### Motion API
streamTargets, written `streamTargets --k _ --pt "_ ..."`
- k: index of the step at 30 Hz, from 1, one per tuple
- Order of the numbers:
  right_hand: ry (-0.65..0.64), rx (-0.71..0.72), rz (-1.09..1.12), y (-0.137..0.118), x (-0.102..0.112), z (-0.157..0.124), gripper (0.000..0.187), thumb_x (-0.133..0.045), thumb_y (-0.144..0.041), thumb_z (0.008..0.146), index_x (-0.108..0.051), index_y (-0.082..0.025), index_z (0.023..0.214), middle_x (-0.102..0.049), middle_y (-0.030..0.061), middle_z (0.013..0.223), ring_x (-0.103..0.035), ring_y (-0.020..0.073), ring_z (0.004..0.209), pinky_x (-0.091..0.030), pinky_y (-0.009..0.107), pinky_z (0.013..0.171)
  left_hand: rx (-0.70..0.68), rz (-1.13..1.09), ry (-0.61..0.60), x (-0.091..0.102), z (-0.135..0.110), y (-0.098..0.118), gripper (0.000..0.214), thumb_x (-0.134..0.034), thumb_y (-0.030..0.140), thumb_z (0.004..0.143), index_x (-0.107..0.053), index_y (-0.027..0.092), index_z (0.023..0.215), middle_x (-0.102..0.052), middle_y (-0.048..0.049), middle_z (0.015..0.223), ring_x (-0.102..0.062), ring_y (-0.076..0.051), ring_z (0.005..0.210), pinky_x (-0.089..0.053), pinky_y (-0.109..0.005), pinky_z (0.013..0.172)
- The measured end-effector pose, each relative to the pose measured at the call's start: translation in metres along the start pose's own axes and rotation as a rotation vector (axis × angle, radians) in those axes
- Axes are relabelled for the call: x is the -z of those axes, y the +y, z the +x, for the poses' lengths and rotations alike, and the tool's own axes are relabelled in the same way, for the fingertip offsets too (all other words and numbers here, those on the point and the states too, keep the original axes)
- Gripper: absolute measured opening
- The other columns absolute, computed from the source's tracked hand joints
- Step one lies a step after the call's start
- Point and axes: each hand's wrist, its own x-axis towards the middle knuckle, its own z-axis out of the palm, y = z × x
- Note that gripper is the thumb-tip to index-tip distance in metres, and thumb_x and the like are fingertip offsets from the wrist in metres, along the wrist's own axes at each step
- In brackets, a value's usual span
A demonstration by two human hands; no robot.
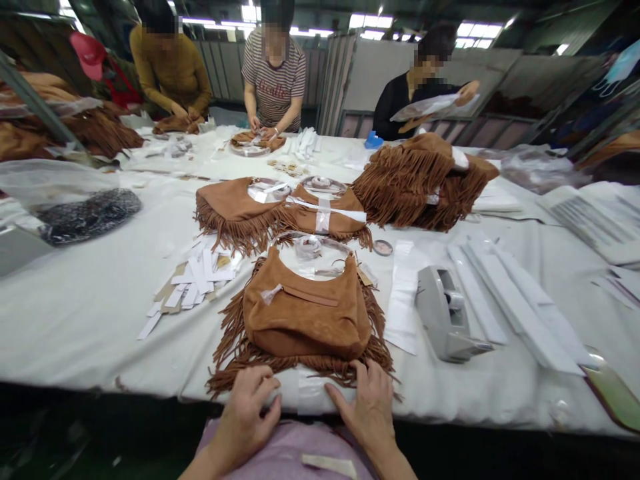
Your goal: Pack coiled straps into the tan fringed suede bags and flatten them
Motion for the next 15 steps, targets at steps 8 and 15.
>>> streamTargets --k 8,15 --pt "0.002 0.004 -0.074 -0.003 -0.008 0.016 0.024 -0.045 -0.041 0.09 -0.05 -0.018 0.086 -0.052 0.0089 0.082 -0.047 0.0255 0.077 -0.038 0.038 0.07 -0.11 -0.085 -0.296 -0.03 0.022 0.029 0.026 -0.05 0.02 0.088 -0.054 0.025 0.113 -0.056 -0.0047 0.117 -0.049 -0.021 0.095 -0.041 -0.036 0.078" --pt "0.036 0.183 0.161 0.023 -0.015 0.029 0.017 -0.037 -0.025 0.095 -0.049 -0.019 0.085 -0.054 0.0046 0.075 -0.049 0.0209 0.071 -0.04 0.034 0.067 -0.044 -0.093 -0.283 -0.026 0.012 0.023 0.025 -0.049 0.023 0.09 -0.054 0.025 0.114 -0.057 -0.0042 0.118 -0.049 -0.021 0.096 -0.039 -0.037 0.079"
